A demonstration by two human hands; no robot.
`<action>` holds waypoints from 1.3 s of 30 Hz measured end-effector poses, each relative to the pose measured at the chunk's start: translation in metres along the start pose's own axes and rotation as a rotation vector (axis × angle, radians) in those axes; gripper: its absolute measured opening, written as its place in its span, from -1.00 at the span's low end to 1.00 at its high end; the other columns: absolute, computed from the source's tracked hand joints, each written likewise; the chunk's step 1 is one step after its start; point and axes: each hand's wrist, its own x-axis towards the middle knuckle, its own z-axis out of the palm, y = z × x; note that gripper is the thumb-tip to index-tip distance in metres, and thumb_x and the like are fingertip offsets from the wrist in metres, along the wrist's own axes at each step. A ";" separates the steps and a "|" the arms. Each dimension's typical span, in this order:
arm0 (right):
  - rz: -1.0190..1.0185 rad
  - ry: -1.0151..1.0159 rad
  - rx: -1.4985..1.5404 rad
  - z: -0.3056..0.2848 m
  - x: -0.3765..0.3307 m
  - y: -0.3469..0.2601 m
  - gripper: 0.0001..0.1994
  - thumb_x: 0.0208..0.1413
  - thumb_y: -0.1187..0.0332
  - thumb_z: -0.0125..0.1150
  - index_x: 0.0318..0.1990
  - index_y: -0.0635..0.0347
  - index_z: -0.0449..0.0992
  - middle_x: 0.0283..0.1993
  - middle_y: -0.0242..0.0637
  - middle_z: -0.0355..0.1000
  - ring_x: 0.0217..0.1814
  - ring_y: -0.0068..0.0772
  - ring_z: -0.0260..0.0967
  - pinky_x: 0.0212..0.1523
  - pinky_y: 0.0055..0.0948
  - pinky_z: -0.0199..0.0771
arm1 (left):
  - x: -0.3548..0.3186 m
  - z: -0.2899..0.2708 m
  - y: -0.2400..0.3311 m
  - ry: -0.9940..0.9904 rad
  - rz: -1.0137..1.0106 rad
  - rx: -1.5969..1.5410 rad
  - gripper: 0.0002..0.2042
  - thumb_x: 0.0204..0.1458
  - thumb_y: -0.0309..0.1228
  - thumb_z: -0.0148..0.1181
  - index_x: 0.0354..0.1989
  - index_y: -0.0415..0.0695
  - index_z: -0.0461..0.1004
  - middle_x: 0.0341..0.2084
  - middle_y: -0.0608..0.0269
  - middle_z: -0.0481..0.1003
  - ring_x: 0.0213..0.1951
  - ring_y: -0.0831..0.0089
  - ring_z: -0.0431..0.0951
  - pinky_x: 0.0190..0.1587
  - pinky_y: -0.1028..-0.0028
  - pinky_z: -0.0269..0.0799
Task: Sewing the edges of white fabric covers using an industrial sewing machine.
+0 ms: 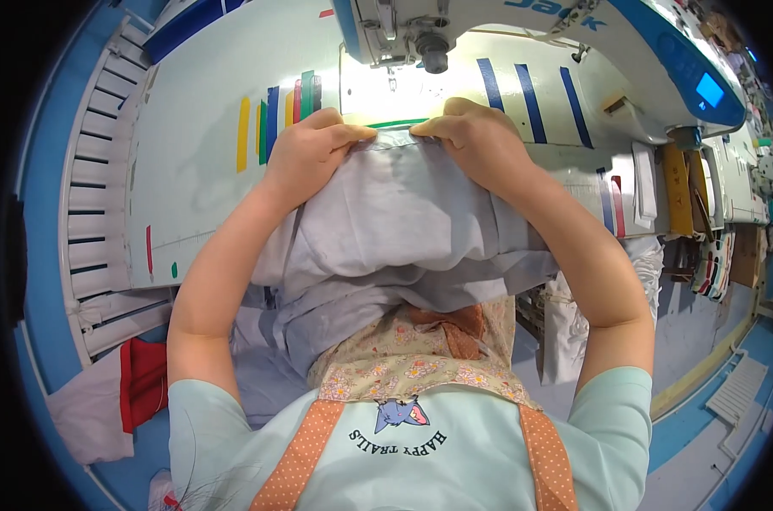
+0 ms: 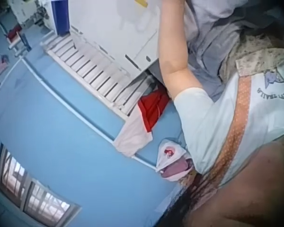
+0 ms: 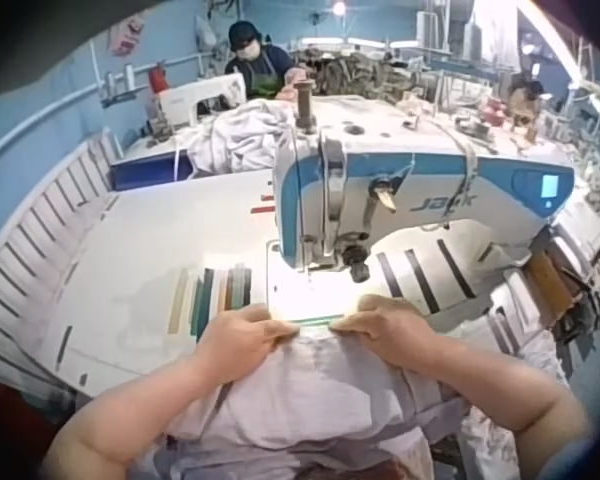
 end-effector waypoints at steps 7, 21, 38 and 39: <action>0.153 -0.104 -0.108 -0.002 0.023 0.018 -0.68 -0.02 0.49 0.09 -0.15 -0.20 0.60 -0.34 -0.21 0.45 -0.30 -0.15 0.42 -0.28 -0.34 0.38 | 0.021 -0.002 -0.023 -0.112 0.046 0.093 -0.79 -0.06 -0.46 0.15 -0.27 0.15 0.58 -0.52 0.33 0.35 -0.46 0.33 0.48 -0.44 0.35 0.39; 0.007 0.009 -0.228 0.009 0.038 0.061 -0.96 -0.21 0.53 0.18 -0.53 0.18 0.53 -0.46 -0.14 0.42 -0.37 -0.13 0.41 -0.35 -0.28 0.39 | 0.046 0.005 -0.045 -0.084 0.091 0.149 -0.79 -0.04 -0.44 0.11 -0.26 0.17 0.59 -0.47 0.32 0.39 -0.41 0.35 0.50 -0.44 0.38 0.41; -0.170 0.073 -0.442 0.017 0.037 0.084 -0.93 -0.40 0.47 0.08 -0.74 0.14 0.49 -0.65 -0.17 0.38 -0.50 -0.09 0.38 -0.40 -0.18 0.36 | 0.051 -0.001 -0.043 -0.165 0.104 0.145 -0.77 0.00 -0.40 0.04 -0.21 0.19 0.57 -0.45 0.28 0.36 -0.40 0.32 0.50 -0.41 0.36 0.39; -0.132 0.068 -0.397 0.016 0.036 0.083 -0.94 -0.41 0.47 0.09 -0.73 0.15 0.49 -0.65 -0.17 0.38 -0.52 -0.08 0.37 -0.42 -0.17 0.36 | 0.050 -0.002 -0.042 -0.189 0.094 0.152 -0.76 0.01 -0.39 0.04 -0.20 0.20 0.57 -0.44 0.29 0.36 -0.40 0.33 0.50 -0.41 0.37 0.39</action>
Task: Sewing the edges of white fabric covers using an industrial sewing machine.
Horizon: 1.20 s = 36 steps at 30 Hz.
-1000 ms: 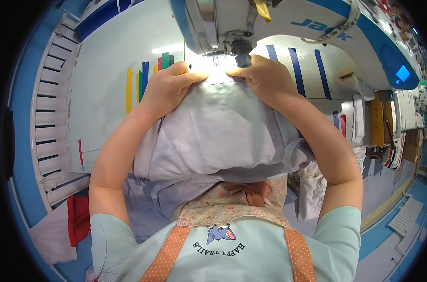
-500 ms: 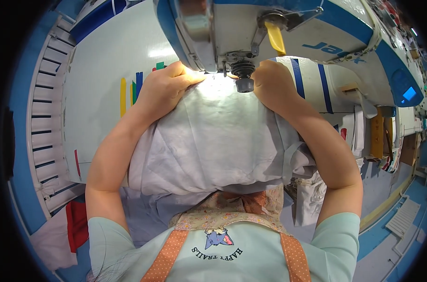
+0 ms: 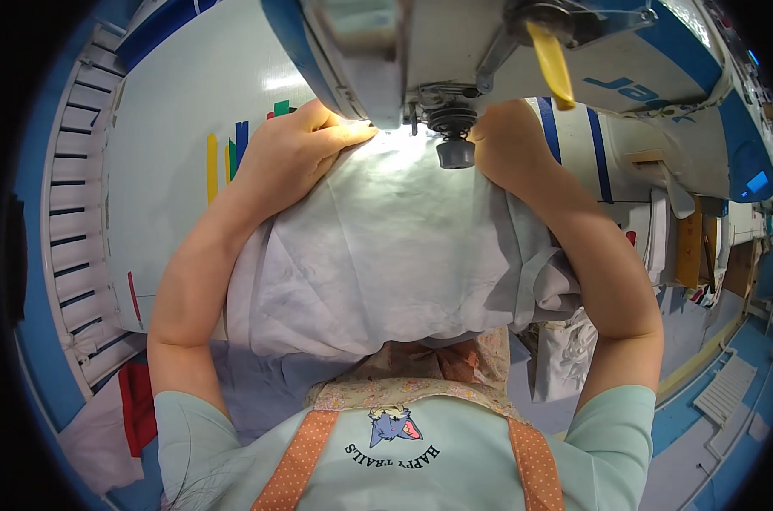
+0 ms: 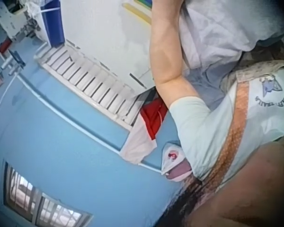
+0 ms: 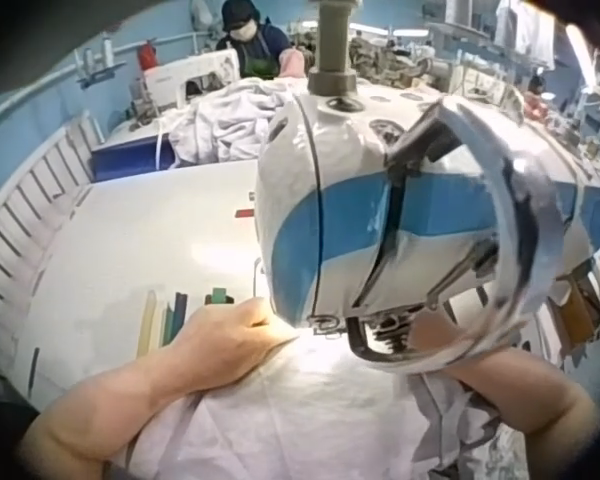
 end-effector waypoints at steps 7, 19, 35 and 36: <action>0.077 -0.089 0.268 -0.021 0.007 -0.007 -0.83 -0.04 0.31 0.35 -0.41 0.21 0.54 -0.53 -0.35 0.43 -0.52 -0.52 0.36 -0.48 -0.53 0.39 | 0.000 0.001 -0.001 0.018 0.008 0.002 -0.76 0.02 -0.39 0.02 -0.19 0.22 0.56 -0.43 0.31 0.36 -0.39 0.35 0.50 -0.41 0.39 0.39; 0.261 -0.370 0.408 -0.030 0.012 -0.011 -0.70 0.19 0.15 0.08 -0.08 0.16 0.47 -0.14 -0.38 0.48 -0.13 -0.49 0.39 -0.05 -0.44 0.39 | 0.001 0.002 -0.001 0.012 0.008 0.023 -0.74 0.01 -0.42 0.03 -0.18 0.21 0.56 -0.45 0.30 0.35 -0.41 0.35 0.50 -0.44 0.39 0.39; 0.304 -0.564 0.573 -0.010 0.008 0.008 -0.65 0.29 0.09 -0.16 0.03 0.10 0.36 0.09 -0.37 0.33 0.14 -0.51 0.21 0.27 -0.27 0.09 | 0.001 0.003 -0.001 0.036 -0.002 0.008 -0.74 0.02 -0.40 0.03 -0.20 0.26 0.57 -0.46 0.31 0.37 -0.42 0.35 0.50 -0.42 0.39 0.39; 0.319 -0.570 0.576 -0.010 0.008 0.007 -0.65 0.29 0.08 -0.15 0.03 0.10 0.36 0.08 -0.39 0.34 0.14 -0.52 0.21 0.27 -0.27 0.09 | 0.001 0.003 -0.001 0.038 0.003 0.005 -0.75 0.02 -0.40 0.03 -0.20 0.26 0.57 -0.45 0.31 0.37 -0.42 0.35 0.50 -0.43 0.39 0.39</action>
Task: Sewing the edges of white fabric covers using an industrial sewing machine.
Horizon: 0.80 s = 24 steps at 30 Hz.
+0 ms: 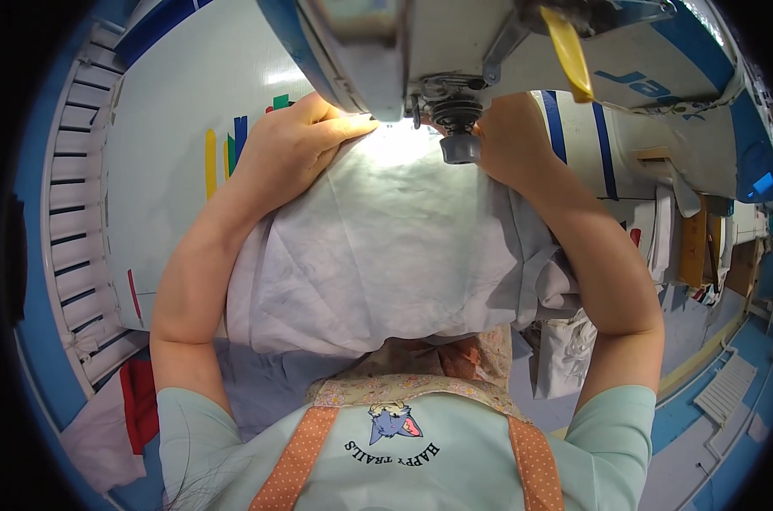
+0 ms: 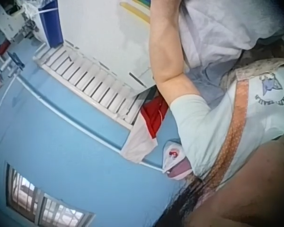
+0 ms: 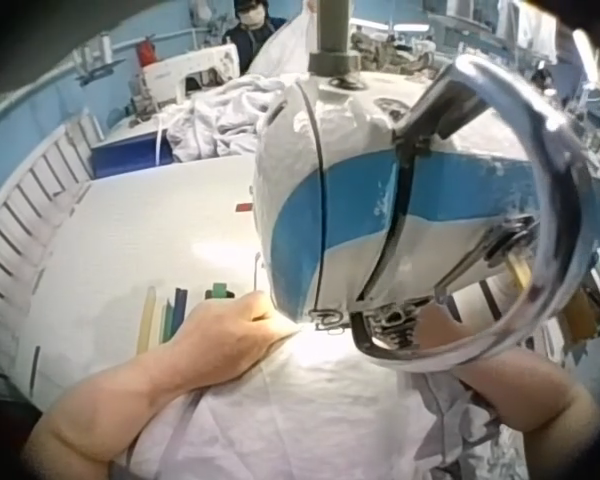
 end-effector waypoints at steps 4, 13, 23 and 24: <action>-0.047 -0.068 -0.381 0.005 0.002 -0.001 -0.61 0.27 0.05 -0.14 0.07 0.12 0.33 0.07 -0.42 0.34 0.15 -0.60 0.21 0.27 -0.28 0.09 | -0.001 -0.001 0.001 -0.015 -0.004 -0.014 -0.76 0.02 -0.38 0.03 -0.20 0.26 0.57 -0.45 0.30 0.37 -0.42 0.34 0.50 -0.43 0.38 0.38; -0.017 0.116 -0.520 0.003 -0.001 -0.004 -0.68 0.06 0.15 0.23 -0.11 0.14 0.53 -0.18 -0.37 0.50 -0.20 -0.52 0.41 -0.14 -0.46 0.41 | -0.001 -0.004 0.004 -0.049 -0.010 -0.026 -0.76 0.04 -0.35 0.00 -0.19 0.25 0.57 -0.44 0.26 0.38 -0.39 0.32 0.50 -0.41 0.37 0.39; -0.583 0.831 -0.994 0.040 0.018 0.080 -0.35 0.08 -0.06 0.12 0.27 0.01 0.17 0.33 -0.37 0.09 0.32 -0.46 0.02 0.20 -0.37 0.18 | 0.002 -0.005 0.001 -0.071 -0.013 -0.009 -0.73 0.03 -0.39 -0.01 -0.15 0.22 0.55 -0.41 0.25 0.38 -0.38 0.31 0.51 -0.38 0.37 0.41; -0.515 0.796 -0.914 0.041 0.019 0.084 -0.31 0.09 -0.09 0.10 0.32 -0.01 0.11 0.38 -0.39 0.02 0.38 -0.45 -0.06 0.26 -0.35 0.11 | 0.002 -0.004 0.000 -0.064 -0.010 0.000 -0.72 0.03 -0.41 -0.02 -0.15 0.22 0.54 -0.41 0.25 0.38 -0.39 0.31 0.51 -0.38 0.36 0.41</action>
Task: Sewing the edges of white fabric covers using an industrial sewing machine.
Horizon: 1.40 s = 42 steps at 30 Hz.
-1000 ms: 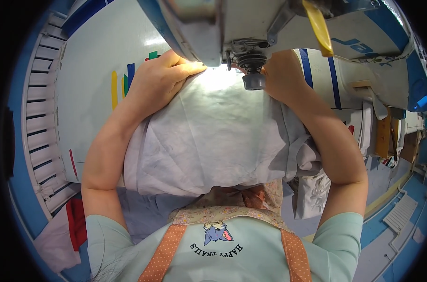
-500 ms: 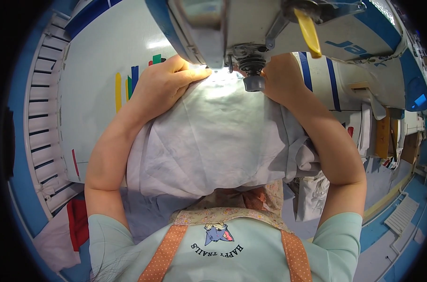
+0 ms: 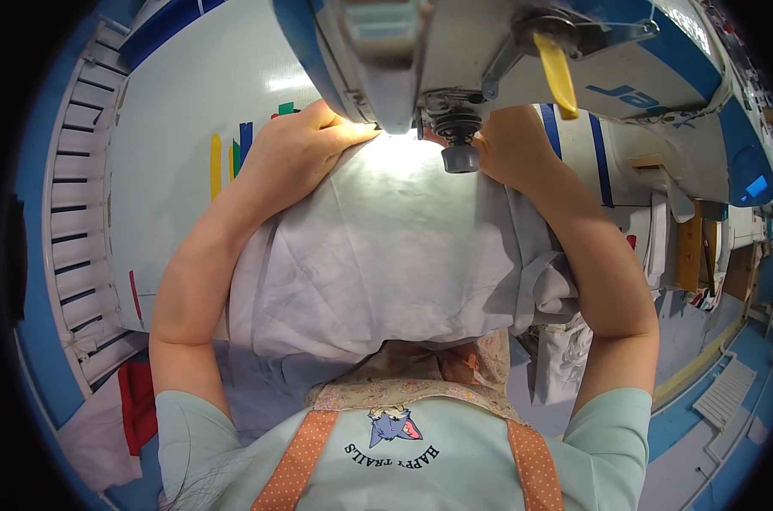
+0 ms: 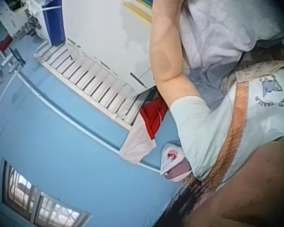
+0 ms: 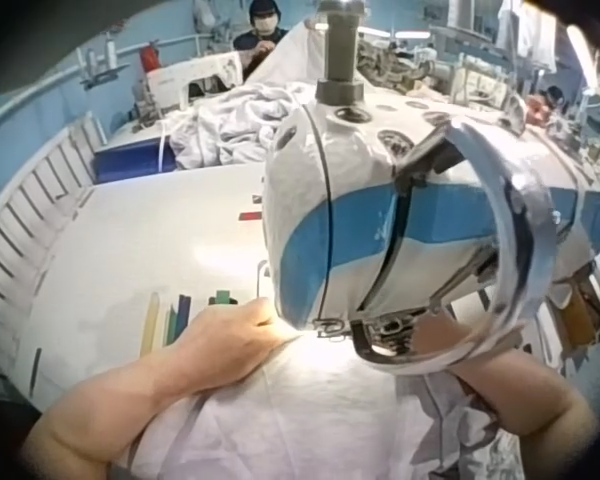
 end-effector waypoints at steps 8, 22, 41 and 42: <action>-0.032 -0.313 -0.184 -0.029 0.018 -0.002 -0.44 0.07 -0.11 0.13 0.17 -0.07 0.31 0.15 -0.43 0.30 0.11 -0.55 0.26 0.03 -0.46 0.37 | 0.006 -0.003 -0.002 -0.021 -0.015 0.039 -0.73 0.01 -0.44 -0.01 -0.17 0.18 0.53 -0.42 0.26 0.37 -0.39 0.27 0.51 -0.37 0.33 0.41; 0.521 -0.281 0.790 -0.074 0.065 -0.020 -0.62 -0.01 0.07 0.31 -0.29 0.29 0.57 -0.38 -0.25 0.53 -0.39 -0.42 0.45 -0.29 -0.45 0.46 | 0.006 0.003 -0.004 0.007 -0.027 0.039 -0.74 0.05 -0.40 -0.05 -0.15 0.16 0.52 -0.37 0.19 0.44 -0.36 0.18 0.54 -0.34 0.26 0.45; 0.544 -0.300 0.377 -0.072 0.078 -0.007 -0.77 -0.09 0.31 0.39 -0.33 0.27 0.58 -0.32 -0.26 0.53 -0.30 -0.36 0.41 -0.16 -0.43 0.37 | 0.006 0.007 -0.009 0.149 -0.054 -0.130 -0.87 -0.08 -0.51 0.00 -0.51 -0.27 0.48 -0.45 -0.08 0.51 -0.36 0.03 0.55 -0.31 0.23 0.47; 0.538 -0.293 0.382 -0.072 0.078 -0.008 -0.77 -0.09 0.30 0.38 -0.33 0.27 0.58 -0.32 -0.26 0.53 -0.29 -0.36 0.41 -0.16 -0.43 0.37 | 0.006 0.005 -0.009 0.150 -0.056 -0.146 -0.87 -0.09 -0.51 0.01 -0.51 -0.28 0.48 -0.45 -0.08 0.51 -0.35 0.03 0.55 -0.30 0.23 0.46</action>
